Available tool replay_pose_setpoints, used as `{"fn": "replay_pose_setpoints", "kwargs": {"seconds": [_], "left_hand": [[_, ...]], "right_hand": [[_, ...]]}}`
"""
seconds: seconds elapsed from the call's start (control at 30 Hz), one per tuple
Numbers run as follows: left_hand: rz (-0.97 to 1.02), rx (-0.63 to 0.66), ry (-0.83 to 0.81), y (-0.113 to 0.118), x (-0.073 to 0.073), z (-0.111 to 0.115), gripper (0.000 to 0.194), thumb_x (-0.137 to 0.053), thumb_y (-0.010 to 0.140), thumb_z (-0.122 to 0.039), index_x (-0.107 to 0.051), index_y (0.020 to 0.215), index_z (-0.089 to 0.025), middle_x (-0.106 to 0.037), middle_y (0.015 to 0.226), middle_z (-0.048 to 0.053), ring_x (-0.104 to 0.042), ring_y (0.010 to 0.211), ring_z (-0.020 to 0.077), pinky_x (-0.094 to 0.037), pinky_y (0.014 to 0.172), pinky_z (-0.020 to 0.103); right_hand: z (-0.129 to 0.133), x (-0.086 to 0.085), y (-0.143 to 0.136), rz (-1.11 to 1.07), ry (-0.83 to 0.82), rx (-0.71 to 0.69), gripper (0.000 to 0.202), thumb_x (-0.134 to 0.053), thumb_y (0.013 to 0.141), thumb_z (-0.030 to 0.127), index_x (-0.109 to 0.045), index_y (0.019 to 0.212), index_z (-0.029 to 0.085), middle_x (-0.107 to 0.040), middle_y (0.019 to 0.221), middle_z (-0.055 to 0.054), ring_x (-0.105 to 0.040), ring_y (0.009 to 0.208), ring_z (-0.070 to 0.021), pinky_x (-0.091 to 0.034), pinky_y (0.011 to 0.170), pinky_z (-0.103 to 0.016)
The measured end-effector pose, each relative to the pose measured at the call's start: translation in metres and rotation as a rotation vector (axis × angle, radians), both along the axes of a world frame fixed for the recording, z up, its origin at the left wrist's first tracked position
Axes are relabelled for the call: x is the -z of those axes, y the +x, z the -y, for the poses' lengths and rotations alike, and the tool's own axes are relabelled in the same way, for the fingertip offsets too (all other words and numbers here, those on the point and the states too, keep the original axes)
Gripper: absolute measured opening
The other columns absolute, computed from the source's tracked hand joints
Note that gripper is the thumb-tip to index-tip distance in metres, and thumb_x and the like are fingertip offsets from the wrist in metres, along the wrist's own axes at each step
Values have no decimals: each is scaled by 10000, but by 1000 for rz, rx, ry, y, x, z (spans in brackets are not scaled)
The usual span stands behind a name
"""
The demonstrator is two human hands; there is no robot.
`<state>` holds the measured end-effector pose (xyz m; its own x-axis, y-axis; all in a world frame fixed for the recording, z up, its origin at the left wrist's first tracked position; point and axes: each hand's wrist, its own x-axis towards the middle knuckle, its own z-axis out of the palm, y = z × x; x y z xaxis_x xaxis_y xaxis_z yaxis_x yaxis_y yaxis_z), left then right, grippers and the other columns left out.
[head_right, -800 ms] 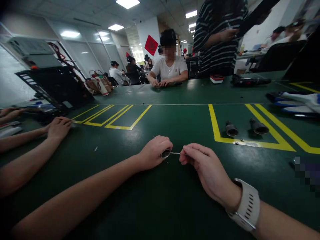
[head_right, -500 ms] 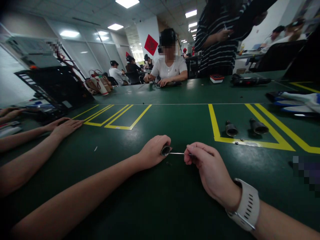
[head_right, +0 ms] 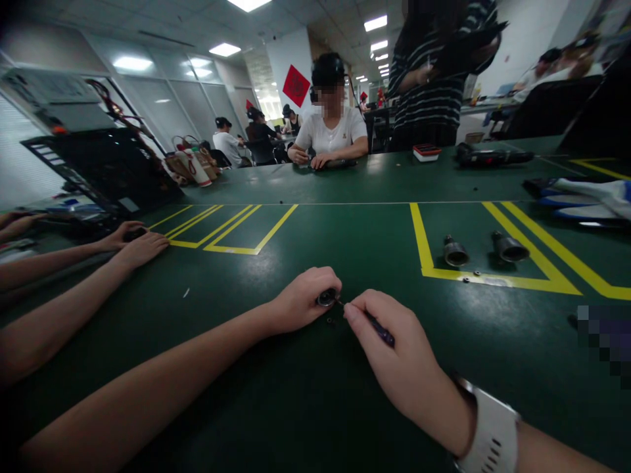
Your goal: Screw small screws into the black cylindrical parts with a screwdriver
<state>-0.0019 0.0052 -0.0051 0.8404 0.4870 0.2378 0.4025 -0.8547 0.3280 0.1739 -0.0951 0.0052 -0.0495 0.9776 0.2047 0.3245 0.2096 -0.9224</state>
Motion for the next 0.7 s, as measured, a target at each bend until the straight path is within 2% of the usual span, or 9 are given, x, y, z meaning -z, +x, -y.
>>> {"fn": "replay_pose_setpoints", "kwargs": {"seconds": [0.17, 0.27, 0.43, 0.6, 0.7], "left_hand": [[-25, 2, 1, -2, -3, 0, 77, -469, 809, -107, -492, 857, -163, -549, 847, 38, -507, 779, 153, -395, 718, 274], [27, -23, -20, -2, -2, -1, 74, -478, 803, -110, -490, 853, -162, -546, 853, 38, -507, 781, 150, -401, 722, 273], [44, -21, -2, -1, -2, 0, 71, -481, 797, -106, -491, 844, -159, -537, 837, 34, -499, 769, 147, -394, 702, 265], [-88, -53, 91, 1, -5, 3, 80, -442, 822, -115, -504, 846, -160, -538, 834, 41, -490, 765, 162, -375, 687, 283], [-137, -60, 144, 2, -6, 4, 105, -430, 831, -113, -514, 875, -160, -542, 848, 48, -486, 779, 172, -367, 685, 291]], "right_hand": [[-14, 3, 7, -504, -297, 38, 243, -648, 744, 429, -668, 681, 196, -621, 704, -40, -557, 705, -192, -433, 672, -335], [-18, 3, 8, -680, -392, 13, 229, -698, 707, 406, -680, 691, 178, -625, 728, -45, -558, 716, -182, -454, 686, -324], [-18, 3, 7, -739, -439, 26, 207, -695, 724, 378, -682, 671, 179, -620, 704, -37, -544, 684, -163, -451, 653, -299], [-17, 4, 7, -683, -353, 97, 206, -706, 693, 379, -668, 623, 188, -596, 640, -30, -518, 632, -165, -415, 602, -305], [-16, 6, 9, -637, -312, 122, 203, -668, 723, 360, -643, 598, 201, -569, 610, -13, -493, 608, -156, -387, 579, -300]]}}
